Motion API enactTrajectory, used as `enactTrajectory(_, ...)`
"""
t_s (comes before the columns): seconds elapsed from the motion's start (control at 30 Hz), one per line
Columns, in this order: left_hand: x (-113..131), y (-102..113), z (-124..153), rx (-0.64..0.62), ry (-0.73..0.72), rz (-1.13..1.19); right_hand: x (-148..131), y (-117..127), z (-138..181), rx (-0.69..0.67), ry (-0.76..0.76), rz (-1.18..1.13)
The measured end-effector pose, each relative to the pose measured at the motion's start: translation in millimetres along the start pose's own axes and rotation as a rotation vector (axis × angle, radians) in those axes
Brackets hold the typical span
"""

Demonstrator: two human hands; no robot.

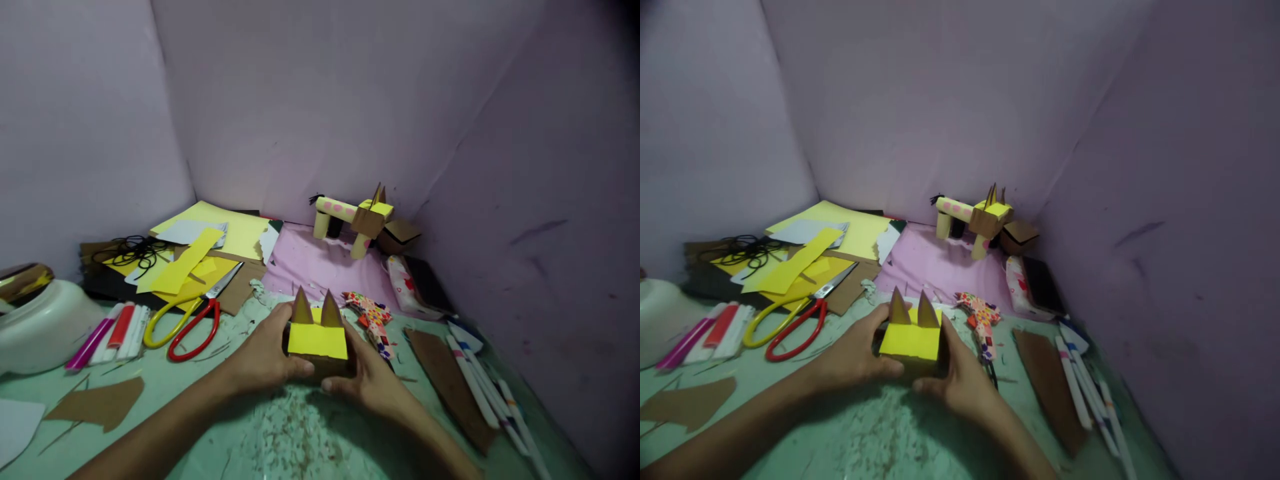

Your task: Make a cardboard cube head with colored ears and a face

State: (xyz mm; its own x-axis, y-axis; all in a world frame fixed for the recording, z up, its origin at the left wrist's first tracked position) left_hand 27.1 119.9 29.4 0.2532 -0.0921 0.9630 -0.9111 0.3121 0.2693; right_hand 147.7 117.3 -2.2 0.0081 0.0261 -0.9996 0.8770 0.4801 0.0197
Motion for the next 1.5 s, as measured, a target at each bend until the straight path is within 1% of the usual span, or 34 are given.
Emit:
enactTrajectory(0.03,-1,-1,-1,-0.006,-0.012,-0.007,-1,8,3,0.036,-0.027,0.103)
enactTrajectory(0.1,1,-2,-1,-0.016,-0.062,-0.036,-7,30,9,0.159,-0.071,0.294)
enactTrajectory(0.13,3,-1,-1,-0.024,-0.086,-0.05,-14,40,11,0.212,-0.05,0.332)
enactTrajectory(0.2,4,2,-2,-0.027,-0.113,-0.063,-30,54,13,0.32,0.04,0.327)
enactTrajectory(0.27,3,13,-4,0.038,-0.109,-0.058,-41,61,13,0.416,0.116,0.325)
enactTrajectory(0.37,2,32,-5,0.223,-0.099,-0.061,-49,56,5,0.499,0.208,0.366)
enactTrajectory(0.4,2,34,-5,0.259,-0.096,-0.055,-52,51,2,0.503,0.251,0.387)
enactTrajectory(0.47,3,30,-6,0.279,-0.112,-0.022,-56,40,-3,0.485,0.323,0.419)
enactTrajectory(0.53,5,23,-6,0.292,-0.148,0.001,-55,34,-5,0.466,0.341,0.418)
enactTrajectory(0.67,6,20,-3,0.364,-0.177,-0.041,-50,32,-2,0.455,0.376,0.404)
enactTrajectory(0.77,9,22,-3,0.383,-0.199,-0.081,-49,33,1,0.444,0.414,0.411)
enactTrajectory(0.93,15,24,-4,0.415,-0.254,-0.142,-51,36,2,0.437,0.406,0.426)
enactTrajectory(1.27,15,25,-8,0.394,-0.192,-0.107,-48,39,-1,0.406,0.308,0.403)
enactTrajectory(1.5,13,27,-9,0.393,-0.165,-0.063,-49,38,-2,0.416,0.313,0.407)
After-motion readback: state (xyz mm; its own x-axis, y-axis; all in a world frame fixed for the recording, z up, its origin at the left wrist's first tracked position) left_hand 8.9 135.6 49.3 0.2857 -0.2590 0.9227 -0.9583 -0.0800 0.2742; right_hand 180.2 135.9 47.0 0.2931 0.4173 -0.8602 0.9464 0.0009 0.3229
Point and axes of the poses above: each hand's wrist, its own z-axis away from the middle knuckle, its own y-axis out of the back of the hand, x = y × z, the point moved 9 cm from there along -z, towards the middle knuckle
